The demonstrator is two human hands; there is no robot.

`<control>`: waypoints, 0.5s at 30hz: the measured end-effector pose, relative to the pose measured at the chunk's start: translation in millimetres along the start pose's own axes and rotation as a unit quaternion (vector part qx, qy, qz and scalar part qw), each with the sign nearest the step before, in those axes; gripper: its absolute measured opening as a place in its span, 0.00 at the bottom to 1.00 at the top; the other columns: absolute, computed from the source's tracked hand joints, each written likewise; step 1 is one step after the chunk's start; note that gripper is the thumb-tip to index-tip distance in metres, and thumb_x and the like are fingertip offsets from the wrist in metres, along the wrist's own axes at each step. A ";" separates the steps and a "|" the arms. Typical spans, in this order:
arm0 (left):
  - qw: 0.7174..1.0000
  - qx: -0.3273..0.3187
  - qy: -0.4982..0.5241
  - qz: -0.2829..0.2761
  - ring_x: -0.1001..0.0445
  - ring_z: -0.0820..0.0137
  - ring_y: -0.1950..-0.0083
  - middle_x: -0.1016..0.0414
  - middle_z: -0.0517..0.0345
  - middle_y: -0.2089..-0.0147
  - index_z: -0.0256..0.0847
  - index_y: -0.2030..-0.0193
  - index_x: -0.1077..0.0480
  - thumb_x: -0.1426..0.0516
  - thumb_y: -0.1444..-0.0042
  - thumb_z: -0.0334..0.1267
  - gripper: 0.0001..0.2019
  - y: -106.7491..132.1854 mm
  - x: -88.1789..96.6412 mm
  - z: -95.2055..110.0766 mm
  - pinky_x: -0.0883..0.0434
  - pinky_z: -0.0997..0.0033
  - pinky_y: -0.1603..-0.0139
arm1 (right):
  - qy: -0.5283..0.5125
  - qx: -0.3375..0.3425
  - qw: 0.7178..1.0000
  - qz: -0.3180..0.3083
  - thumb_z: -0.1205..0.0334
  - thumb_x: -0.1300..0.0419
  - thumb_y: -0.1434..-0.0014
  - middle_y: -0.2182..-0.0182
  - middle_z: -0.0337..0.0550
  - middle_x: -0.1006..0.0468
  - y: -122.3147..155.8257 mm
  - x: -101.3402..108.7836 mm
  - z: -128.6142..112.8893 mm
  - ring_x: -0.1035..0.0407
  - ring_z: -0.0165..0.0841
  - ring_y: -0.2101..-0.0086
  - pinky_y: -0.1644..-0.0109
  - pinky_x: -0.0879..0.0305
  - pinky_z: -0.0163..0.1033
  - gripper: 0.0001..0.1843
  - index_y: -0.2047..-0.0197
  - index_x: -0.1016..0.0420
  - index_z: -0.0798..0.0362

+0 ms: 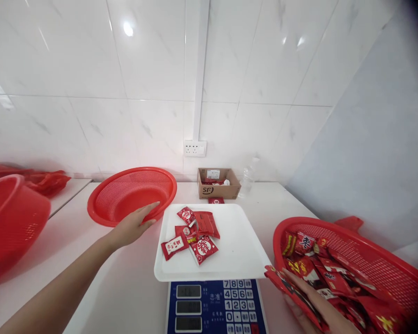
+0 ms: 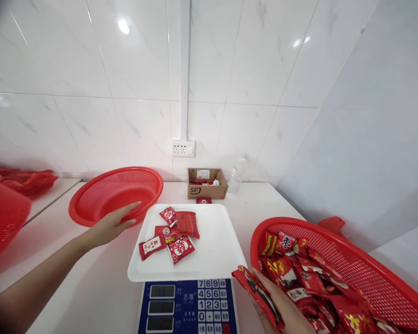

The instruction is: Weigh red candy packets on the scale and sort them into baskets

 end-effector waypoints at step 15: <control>0.989 -0.118 -0.025 -0.086 0.30 0.61 0.51 0.30 0.53 0.50 0.48 0.41 0.40 0.48 0.42 0.37 0.21 34.5 -47.8 79.1 0.33 0.62 0.52 | 0.001 -0.025 0.998 -0.055 0.57 0.48 0.40 0.51 0.39 0.24 -3.0 3.3 -9.5 0.28 0.37 0.52 0.54 0.27 0.34 0.20 0.45 0.31 0.48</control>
Point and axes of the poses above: each hand's wrist, its own y-axis away from the middle knuckle, its own x-axis out of the back of the hand, z = x × y, the point moved 5 cm from there along -y, towards the middle knuckle
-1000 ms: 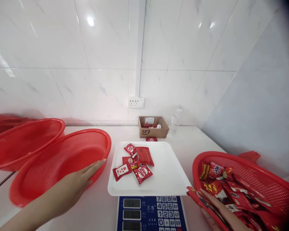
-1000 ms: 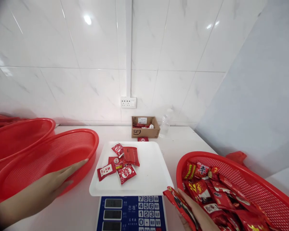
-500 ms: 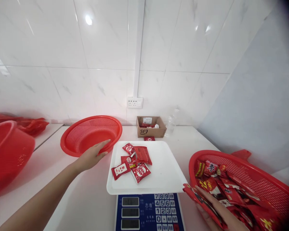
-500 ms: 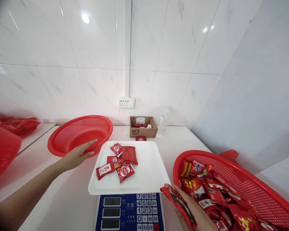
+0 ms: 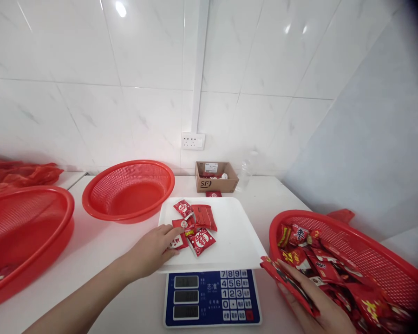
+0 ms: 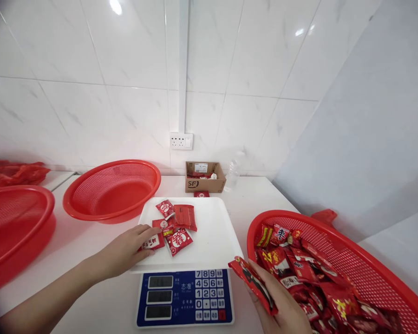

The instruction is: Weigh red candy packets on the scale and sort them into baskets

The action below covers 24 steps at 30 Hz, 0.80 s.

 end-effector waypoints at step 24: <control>0.994 -0.044 -0.014 0.098 0.31 0.61 0.48 0.28 0.52 0.50 0.43 0.52 0.32 0.46 0.43 0.35 0.12 -31.6 15.6 -3.9 0.33 0.61 0.49 | -0.020 -0.024 0.999 0.010 0.55 0.48 0.41 0.50 0.43 0.25 2.3 -1.0 1.7 0.28 0.40 0.52 0.54 0.27 0.38 0.20 0.47 0.29 0.50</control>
Point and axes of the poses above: each hand's wrist, its own y-axis away from the middle knuckle, its own x-axis out of the back of the hand, z = x × y, the point moved 5 cm from there along -y, towards the middle knuckle
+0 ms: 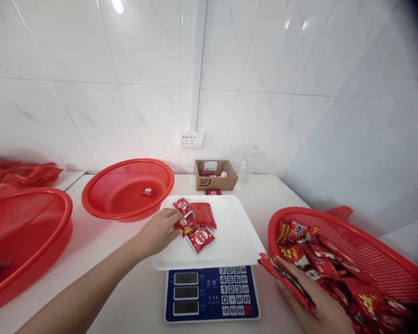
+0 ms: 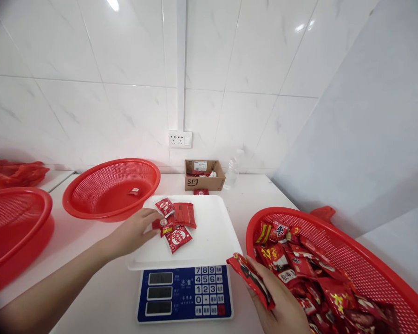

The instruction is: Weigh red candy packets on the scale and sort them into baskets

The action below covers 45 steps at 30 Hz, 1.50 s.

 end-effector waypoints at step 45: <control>0.995 0.070 -0.045 -0.048 0.28 0.61 0.56 0.29 0.50 0.57 0.40 0.52 0.33 0.49 0.43 0.40 0.14 -46.5 -9.4 -33.1 0.32 0.65 0.57 | -0.022 0.002 1.000 -0.007 0.57 0.47 0.42 0.51 0.41 0.24 -4.2 4.3 -6.6 0.28 0.39 0.53 0.53 0.27 0.38 0.19 0.48 0.28 0.48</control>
Point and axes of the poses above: each hand's wrist, its own y-axis away from the middle knuckle, its own x-axis out of the back of the hand, z = x × y, the point moved 5 cm from there along -y, towards the middle knuckle
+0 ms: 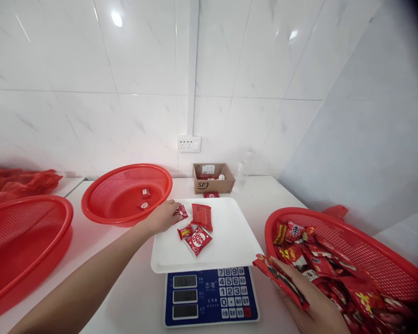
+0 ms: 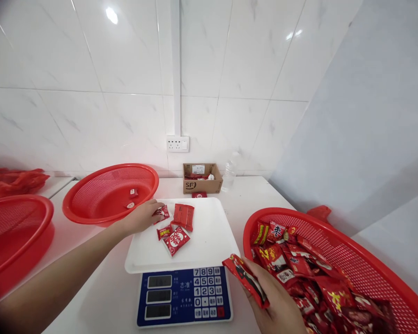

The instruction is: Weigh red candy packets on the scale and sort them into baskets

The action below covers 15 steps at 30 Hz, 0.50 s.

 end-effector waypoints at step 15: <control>0.974 0.127 0.003 0.185 0.33 0.54 0.50 0.33 0.43 0.51 0.40 0.53 0.40 0.55 0.41 0.35 0.10 15.0 61.3 -34.1 0.34 0.57 0.57 | -0.004 0.000 1.000 -0.017 0.59 0.48 0.41 0.49 0.43 0.25 3.9 -3.5 3.4 0.29 0.38 0.51 0.51 0.28 0.38 0.20 0.46 0.30 0.50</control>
Point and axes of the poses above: each hand's wrist, its own y-axis away from the middle knuckle, its own x-axis out of the back of the hand, z = x × y, the point moved 5 cm from there along -y, towards the middle knuckle
